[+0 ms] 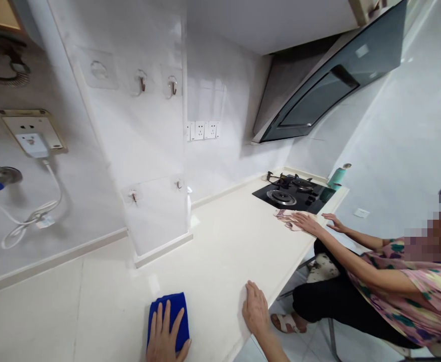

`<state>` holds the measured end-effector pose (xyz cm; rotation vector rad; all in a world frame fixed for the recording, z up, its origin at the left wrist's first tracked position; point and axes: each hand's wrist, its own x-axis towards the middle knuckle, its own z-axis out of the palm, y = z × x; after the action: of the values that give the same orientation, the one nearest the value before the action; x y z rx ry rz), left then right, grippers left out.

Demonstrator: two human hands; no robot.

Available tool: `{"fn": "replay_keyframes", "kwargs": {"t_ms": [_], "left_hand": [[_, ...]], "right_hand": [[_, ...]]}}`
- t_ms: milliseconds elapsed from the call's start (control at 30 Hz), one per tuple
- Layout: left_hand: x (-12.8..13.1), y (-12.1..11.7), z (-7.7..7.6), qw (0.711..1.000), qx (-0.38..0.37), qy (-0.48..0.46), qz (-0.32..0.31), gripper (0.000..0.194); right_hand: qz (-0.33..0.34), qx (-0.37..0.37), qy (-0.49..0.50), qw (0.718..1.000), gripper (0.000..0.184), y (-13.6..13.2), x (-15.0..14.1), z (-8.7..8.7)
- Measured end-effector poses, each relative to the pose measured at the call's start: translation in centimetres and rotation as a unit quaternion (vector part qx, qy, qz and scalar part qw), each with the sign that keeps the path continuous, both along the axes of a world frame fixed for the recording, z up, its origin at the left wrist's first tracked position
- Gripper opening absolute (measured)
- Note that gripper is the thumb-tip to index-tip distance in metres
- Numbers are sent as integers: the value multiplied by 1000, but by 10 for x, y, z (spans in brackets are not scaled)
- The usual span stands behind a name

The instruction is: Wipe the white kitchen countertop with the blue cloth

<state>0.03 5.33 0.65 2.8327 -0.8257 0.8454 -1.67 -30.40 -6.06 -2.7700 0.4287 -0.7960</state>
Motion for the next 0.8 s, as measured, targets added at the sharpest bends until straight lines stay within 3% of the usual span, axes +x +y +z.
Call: {"fn": "replay_keyframes", "kwargs": {"t_ms": [100, 167, 267, 400, 500, 567, 800], "left_hand": [[27, 36, 5, 999, 26, -4, -41, 69], [47, 66, 5, 1000, 12, 5, -17, 65], [77, 111, 10, 993, -34, 53, 103, 62], [112, 152, 39, 944, -70, 188, 263, 69], [131, 159, 58, 909, -77, 254, 322, 61], [138, 155, 60, 908, -75, 241, 334, 56], [139, 126, 32, 931, -47, 116, 344, 55]], "right_hand": [[-32, 3, 3, 999, 48, 10, 5, 3], [-50, 1, 4, 999, 50, 15, 7, 5], [-64, -11, 16, 998, 52, 19, 6, 4], [-67, -26, 26, 997, 49, 21, 2, -3], [-65, -32, 15, 997, 48, 17, 1, -12], [-60, -33, 4, 998, 49, 14, 1, -16], [-50, -18, 14, 999, 53, 12, -5, -10]]}}
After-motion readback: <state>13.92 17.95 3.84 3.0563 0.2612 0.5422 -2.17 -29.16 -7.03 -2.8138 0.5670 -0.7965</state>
